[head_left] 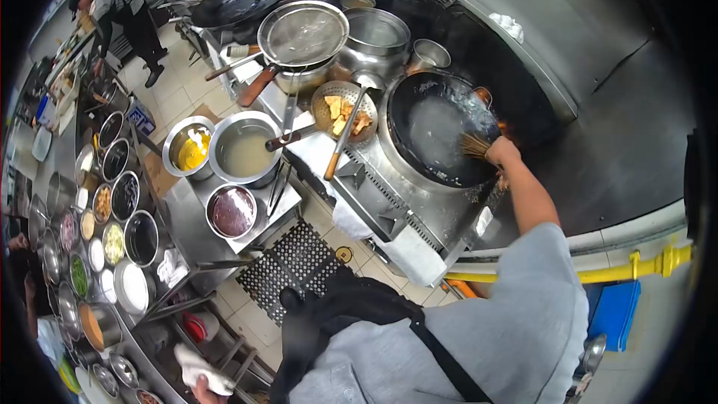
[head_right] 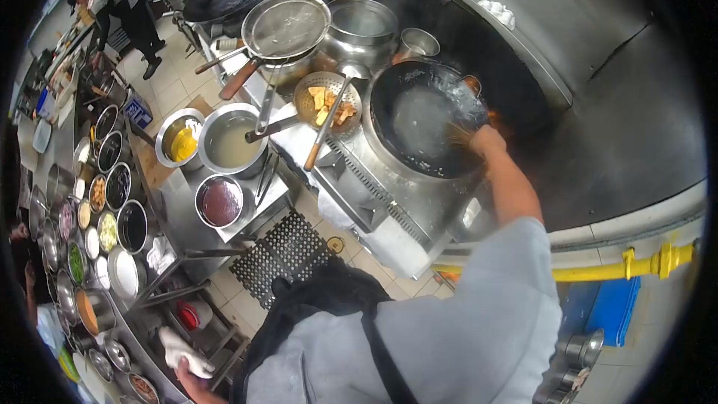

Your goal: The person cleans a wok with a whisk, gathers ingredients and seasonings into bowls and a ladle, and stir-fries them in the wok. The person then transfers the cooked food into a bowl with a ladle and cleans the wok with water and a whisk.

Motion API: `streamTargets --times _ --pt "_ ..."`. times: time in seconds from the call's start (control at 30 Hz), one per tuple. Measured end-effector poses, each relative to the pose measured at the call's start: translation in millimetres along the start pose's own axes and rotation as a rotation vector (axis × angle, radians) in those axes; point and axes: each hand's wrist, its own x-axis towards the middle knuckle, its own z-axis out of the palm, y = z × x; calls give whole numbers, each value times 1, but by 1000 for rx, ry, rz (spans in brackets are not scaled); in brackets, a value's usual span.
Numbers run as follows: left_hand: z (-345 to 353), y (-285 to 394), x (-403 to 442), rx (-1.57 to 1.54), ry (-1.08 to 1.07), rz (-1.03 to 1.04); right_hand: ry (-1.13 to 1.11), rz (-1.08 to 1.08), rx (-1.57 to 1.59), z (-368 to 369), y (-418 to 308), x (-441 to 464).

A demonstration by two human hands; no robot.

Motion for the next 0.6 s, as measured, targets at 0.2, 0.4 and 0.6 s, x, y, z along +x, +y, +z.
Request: streamTargets --times 0.2,0.4,0.6 --pt "243 34 5 -389 -621 -240 -282 50 847 65 -89 86" --pt "444 -10 -5 129 -770 -624 -685 -88 1002 3 -104 -38" --pt "658 -44 -33 261 -1176 -777 -621 -193 443 -68 -22 -110"
